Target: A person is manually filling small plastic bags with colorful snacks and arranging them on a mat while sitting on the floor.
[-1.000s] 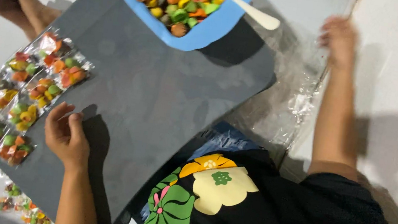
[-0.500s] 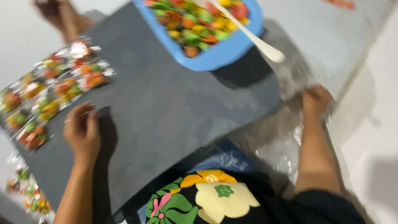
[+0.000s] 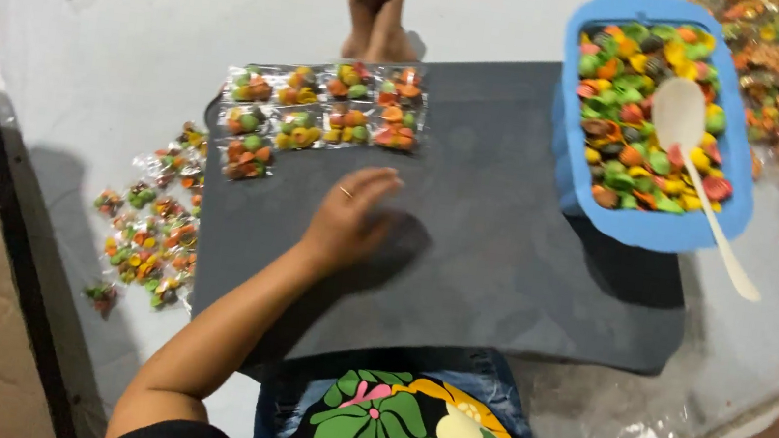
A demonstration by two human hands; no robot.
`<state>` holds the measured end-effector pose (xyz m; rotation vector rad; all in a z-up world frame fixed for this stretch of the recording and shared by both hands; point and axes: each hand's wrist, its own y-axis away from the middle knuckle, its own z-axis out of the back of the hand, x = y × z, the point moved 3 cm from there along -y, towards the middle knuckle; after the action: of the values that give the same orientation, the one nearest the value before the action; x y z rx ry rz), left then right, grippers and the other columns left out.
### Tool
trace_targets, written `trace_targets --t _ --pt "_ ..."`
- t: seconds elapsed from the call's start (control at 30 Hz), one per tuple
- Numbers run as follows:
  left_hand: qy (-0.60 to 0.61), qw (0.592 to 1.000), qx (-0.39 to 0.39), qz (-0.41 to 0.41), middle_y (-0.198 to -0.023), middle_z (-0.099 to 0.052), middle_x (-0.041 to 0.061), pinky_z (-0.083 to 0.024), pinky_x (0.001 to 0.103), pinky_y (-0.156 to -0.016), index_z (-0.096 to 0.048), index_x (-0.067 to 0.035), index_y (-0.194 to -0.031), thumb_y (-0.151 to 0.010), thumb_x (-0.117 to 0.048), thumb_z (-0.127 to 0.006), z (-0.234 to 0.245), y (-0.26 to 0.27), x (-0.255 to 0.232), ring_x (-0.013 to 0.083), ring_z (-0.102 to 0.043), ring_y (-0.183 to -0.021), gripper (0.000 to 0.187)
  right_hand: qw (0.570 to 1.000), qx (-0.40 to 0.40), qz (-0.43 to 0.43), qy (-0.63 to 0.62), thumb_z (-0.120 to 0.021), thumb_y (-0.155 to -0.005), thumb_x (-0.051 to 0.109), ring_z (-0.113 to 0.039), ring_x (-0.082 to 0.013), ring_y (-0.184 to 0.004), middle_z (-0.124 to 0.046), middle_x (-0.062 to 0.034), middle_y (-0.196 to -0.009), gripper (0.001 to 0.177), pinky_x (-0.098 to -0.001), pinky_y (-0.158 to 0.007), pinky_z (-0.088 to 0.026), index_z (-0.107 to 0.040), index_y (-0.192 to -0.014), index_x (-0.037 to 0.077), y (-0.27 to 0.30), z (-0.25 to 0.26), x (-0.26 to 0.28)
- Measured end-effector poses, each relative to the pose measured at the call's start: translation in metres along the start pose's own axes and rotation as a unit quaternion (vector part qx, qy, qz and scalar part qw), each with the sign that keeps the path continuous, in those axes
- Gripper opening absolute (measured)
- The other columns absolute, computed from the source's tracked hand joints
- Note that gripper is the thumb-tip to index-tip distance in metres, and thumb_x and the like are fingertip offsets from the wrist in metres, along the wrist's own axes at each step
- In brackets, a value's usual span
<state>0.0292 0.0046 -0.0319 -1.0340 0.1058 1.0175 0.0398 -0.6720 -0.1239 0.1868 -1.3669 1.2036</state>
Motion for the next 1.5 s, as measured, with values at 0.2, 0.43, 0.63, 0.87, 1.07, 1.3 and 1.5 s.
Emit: trace_targets --t 0.2,0.43,0.63,0.87,1.07,1.3,1.5 --pt "-0.083 0.977 -0.088 -0.178 -0.151 -0.053 0.017 -0.039 0.048 -0.12 -0.06 -0.013 -0.144 -0.091 -0.046 -0.074 -0.014 -0.003 -0.056 0.0378 -0.054 -0.139 0.064 0.892 0.336 -0.068 -0.296 -0.054 -0.109 -0.001 -0.074 -0.0411 -0.075 -0.069 -0.0338 -0.099 0.011 -0.0467 -0.059 -0.063 -0.056 -0.11 -0.012 0.069 -0.222 0.325" --pt "0.225 0.971 -0.039 0.078 -0.148 -0.054 0.023 -0.044 0.05 -0.115 -0.044 0.0 -0.152 -0.088 -0.002 -0.066 0.001 -0.01 -0.033 0.0399 -0.056 -0.135 0.068 0.648 0.515 -0.36 -0.43 -0.054 -0.105 0.014 -0.077 -0.0381 -0.095 -0.07 -0.0263 -0.114 0.013 -0.0461 -0.077 -0.067 -0.054 -0.107 0.001 0.116 -0.349 0.343" --pt "0.52 0.783 -0.071 0.334 -0.136 -0.066 0.019 -0.056 0.035 -0.1 -0.05 -0.008 -0.152 -0.107 -0.019 -0.055 -0.014 0.011 0.027 0.0258 -0.066 -0.123 0.046 0.677 0.529 -0.299 -0.415 -0.058 -0.101 0.027 -0.072 -0.0318 -0.111 -0.067 -0.0232 -0.126 0.041 -0.0395 -0.087 -0.064 -0.054 -0.13 -0.001 0.115 -0.388 0.348" --pt "0.598 0.687 -0.13 0.392 -0.132 -0.069 0.021 -0.054 0.033 -0.105 -0.054 -0.004 -0.147 -0.107 -0.012 -0.054 -0.018 0.011 0.04 0.0239 -0.066 -0.124 0.041 0.759 0.542 -0.167 -0.321 -0.075 -0.09 0.009 -0.067 -0.0234 -0.119 -0.063 -0.0144 -0.13 0.056 -0.0327 -0.097 -0.059 -0.05 -0.14 0.002 0.144 -0.413 0.311" --pt "0.541 0.713 -0.125 0.429 -0.12 -0.075 0.017 -0.057 0.031 -0.098 -0.059 -0.004 -0.142 -0.101 -0.008 -0.064 -0.02 0.015 0.047 0.0208 -0.071 -0.114 0.042 0.748 0.581 -0.157 -0.281 -0.081 -0.084 0.001 -0.065 -0.0167 -0.11 -0.061 -0.0092 -0.132 0.076 -0.0263 -0.086 -0.058 -0.041 -0.148 0.007 0.156 -0.416 0.308" --pt "0.411 0.839 -0.097 0.344 -0.119 -0.075 0.019 -0.059 0.033 -0.096 -0.058 -0.006 -0.143 -0.099 0.0 -0.066 -0.009 0.007 0.028 0.0243 -0.073 -0.113 0.045 0.861 0.393 0.268 -0.181 -0.083 -0.092 0.018 -0.044 -0.0428 -0.138 -0.046 -0.0201 -0.143 0.048 -0.0546 -0.116 -0.038 -0.062 -0.132 0.002 0.118 -0.385 0.363" --pt "0.249 0.927 -0.073 0.271 -0.113 -0.076 0.012 -0.06 0.039 -0.087 -0.062 -0.011 -0.14 -0.095 -0.002 -0.069 0.0 0.006 0.016 0.0294 -0.075 -0.106 0.047 0.857 0.379 0.308 -0.164 -0.084 -0.093 0.025 -0.03 -0.0443 -0.146 -0.043 -0.0156 -0.148 0.03 -0.0598 -0.121 -0.025 -0.073 -0.117 0.011 0.122 -0.386 0.371"
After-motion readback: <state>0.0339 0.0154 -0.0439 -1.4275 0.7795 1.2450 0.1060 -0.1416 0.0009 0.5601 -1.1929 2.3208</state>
